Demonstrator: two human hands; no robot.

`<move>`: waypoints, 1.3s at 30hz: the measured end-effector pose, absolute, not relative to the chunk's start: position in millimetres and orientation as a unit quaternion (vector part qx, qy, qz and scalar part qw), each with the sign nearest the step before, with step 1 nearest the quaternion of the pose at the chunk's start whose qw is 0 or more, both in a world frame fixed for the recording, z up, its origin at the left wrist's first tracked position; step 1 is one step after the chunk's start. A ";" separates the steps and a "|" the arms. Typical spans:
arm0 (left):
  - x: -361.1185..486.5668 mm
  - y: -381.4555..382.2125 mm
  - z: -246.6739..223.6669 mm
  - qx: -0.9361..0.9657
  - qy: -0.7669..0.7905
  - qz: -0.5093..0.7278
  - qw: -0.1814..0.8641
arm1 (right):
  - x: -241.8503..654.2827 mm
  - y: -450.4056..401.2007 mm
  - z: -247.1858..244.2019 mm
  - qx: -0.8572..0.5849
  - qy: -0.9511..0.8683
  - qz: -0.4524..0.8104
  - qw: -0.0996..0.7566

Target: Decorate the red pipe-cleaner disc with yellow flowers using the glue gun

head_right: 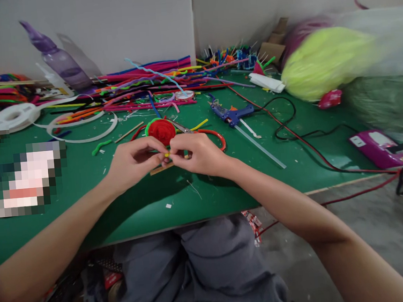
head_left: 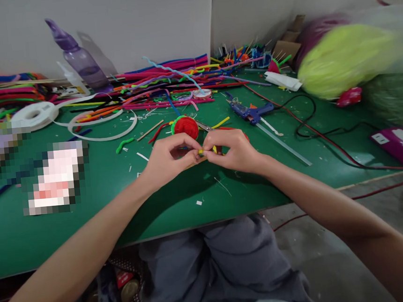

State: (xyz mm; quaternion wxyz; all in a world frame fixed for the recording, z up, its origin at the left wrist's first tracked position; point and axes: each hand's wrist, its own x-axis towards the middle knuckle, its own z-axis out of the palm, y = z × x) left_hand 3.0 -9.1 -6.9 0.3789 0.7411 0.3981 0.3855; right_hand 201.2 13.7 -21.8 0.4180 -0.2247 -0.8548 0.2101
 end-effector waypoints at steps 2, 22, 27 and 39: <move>2.0 -8.8 -7.2 0.777 0.381 0.399 0.304 | 202.1 13.7 -20.7 -0.243 -0.846 0.212 0.424; 0.3 -8.1 -17.7 0.821 0.341 0.414 0.195 | 197.0 9.8 -26.9 -0.264 -0.884 0.102 0.371; -1.3 -6.7 -16.9 0.807 0.335 0.418 0.249 | 198.6 10.4 -27.5 -0.238 -0.894 0.060 0.374; -8.5 -11.3 -6.7 0.878 0.305 0.357 -0.093 | 192.8 11.6 -33.2 -0.239 -0.874 -0.037 0.421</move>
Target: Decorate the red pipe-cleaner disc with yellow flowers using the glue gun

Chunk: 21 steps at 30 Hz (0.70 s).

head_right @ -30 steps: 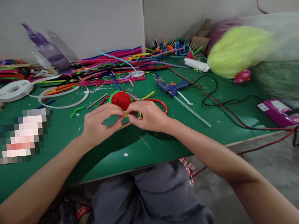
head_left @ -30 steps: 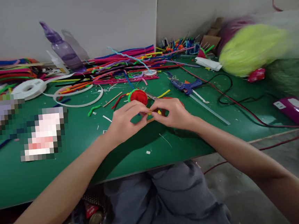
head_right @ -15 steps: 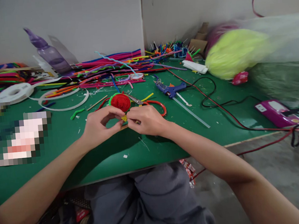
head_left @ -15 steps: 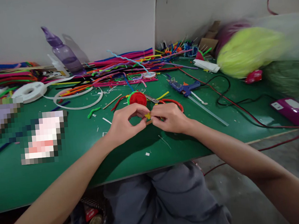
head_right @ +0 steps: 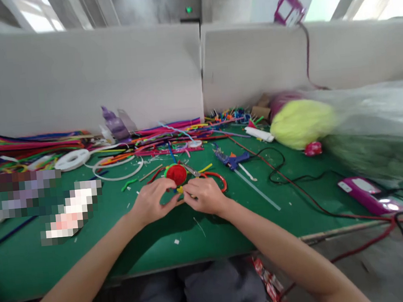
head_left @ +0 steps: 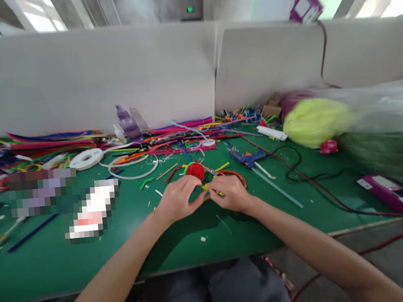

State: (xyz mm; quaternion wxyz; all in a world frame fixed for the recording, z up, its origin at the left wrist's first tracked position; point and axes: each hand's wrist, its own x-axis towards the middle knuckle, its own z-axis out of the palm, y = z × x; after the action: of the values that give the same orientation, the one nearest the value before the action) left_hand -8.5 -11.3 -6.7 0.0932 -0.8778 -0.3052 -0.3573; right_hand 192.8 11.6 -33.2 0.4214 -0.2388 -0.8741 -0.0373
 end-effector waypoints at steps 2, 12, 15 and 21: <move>-7.7 -15.5 -7.0 -0.889 -0.304 -0.319 0.122 | 191.6 13.1 -35.9 -0.239 -0.864 -0.041 0.441; 6.0 -47.0 -26.4 -0.734 -0.505 -0.381 -0.249 | 189.5 16.4 -44.3 -0.182 -0.893 -0.078 0.405; 8.5 -48.3 -26.6 -0.735 -0.504 -0.391 -0.230 | 188.5 14.3 -43.3 -0.170 -0.894 -0.081 0.407; 9.2 -52.4 -27.5 -0.761 -0.503 -0.382 -0.149 | 186.3 6.9 -39.7 -0.165 -0.902 -0.079 0.391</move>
State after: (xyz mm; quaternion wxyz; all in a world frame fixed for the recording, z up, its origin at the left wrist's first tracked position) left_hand 9.2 -52.4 -27.5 -0.1490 -0.7607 -0.5030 -0.3822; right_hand 186.3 6.9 -39.7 0.3914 -0.1647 -0.9019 -0.0793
